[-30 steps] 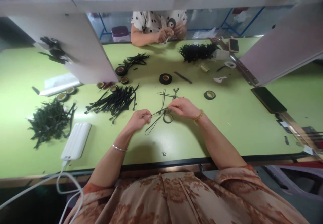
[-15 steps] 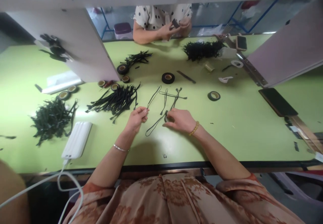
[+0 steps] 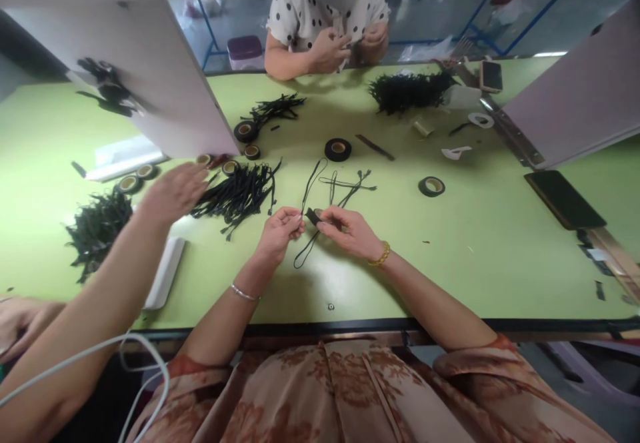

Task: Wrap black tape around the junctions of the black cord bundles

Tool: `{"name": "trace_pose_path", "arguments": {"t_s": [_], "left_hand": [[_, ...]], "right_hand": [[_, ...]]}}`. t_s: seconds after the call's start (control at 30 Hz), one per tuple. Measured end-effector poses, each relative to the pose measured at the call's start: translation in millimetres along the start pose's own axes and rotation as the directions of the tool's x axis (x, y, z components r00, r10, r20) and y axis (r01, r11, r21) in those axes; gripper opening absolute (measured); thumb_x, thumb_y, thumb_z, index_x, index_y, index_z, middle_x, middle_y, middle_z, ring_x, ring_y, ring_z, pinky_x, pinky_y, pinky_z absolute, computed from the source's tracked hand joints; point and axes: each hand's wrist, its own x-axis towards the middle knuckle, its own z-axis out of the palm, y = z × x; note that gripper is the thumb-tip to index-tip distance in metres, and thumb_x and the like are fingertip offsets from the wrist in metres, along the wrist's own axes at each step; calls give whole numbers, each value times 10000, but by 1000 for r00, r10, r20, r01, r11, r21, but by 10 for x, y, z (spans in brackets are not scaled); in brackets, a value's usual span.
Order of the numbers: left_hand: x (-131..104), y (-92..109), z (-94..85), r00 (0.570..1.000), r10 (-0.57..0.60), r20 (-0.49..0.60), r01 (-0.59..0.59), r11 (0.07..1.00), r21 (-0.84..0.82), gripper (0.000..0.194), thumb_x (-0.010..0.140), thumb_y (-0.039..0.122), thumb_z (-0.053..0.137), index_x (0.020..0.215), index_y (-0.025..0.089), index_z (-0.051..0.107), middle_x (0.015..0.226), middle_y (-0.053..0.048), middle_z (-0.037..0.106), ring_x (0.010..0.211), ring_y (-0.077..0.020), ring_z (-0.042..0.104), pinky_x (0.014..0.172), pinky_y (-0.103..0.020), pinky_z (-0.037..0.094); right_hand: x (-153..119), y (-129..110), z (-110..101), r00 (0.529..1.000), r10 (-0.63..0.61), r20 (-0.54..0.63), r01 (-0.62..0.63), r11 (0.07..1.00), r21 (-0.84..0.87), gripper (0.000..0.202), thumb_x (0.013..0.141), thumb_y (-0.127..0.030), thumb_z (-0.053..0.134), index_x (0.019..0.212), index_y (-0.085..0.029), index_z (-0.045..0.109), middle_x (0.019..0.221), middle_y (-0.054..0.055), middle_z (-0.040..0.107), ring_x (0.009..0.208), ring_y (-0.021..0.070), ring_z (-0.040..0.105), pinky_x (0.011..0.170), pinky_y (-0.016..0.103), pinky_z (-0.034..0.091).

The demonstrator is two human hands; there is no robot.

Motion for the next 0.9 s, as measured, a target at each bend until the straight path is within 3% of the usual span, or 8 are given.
{"name": "trace_pose_path", "arguments": {"t_s": [0.2, 0.47, 0.63, 0.9], "left_hand": [[-6, 5, 8, 998, 67, 7, -67, 998, 18, 159, 756, 240, 752, 764, 155, 617, 627, -2, 635, 549, -81, 525, 538, -232, 366], [-1, -38, 53, 998, 55, 42, -58, 996, 61, 375, 652, 427, 824, 776, 133, 628, 582, 5, 624, 511, -70, 507, 511, -212, 363], [-29, -71, 105, 994, 67, 83, -74, 993, 93, 394, 670, 478, 795, 743, 128, 629, 583, 6, 607, 528, -65, 509, 514, -201, 382], [-93, 25, 136, 985, 163, 48, -170, 954, 245, 361, 598, 426, 835, 756, 144, 673, 560, 7, 638, 530, -106, 560, 560, -265, 465]], "right_hand": [[55, 51, 144, 1000, -1, -16, 1, 1000, -3, 179, 856, -330, 561, 747, -189, 544, 645, -19, 542, 556, 103, 416, 535, 234, 327], [29, 40, 89, 997, -71, -32, 71, 997, 11, 187, 839, -339, 547, 720, -196, 531, 657, -7, 538, 562, 112, 425, 548, 247, 356], [-10, 60, 22, 998, -55, -24, 55, 998, 12, 156, 823, -289, 545, 704, -189, 534, 619, -17, 510, 535, 108, 406, 527, 249, 332], [-54, 70, 24, 999, 0, -46, 3, 999, 54, 176, 819, -325, 562, 715, -187, 530, 613, -32, 476, 551, 101, 380, 534, 236, 311]]}}
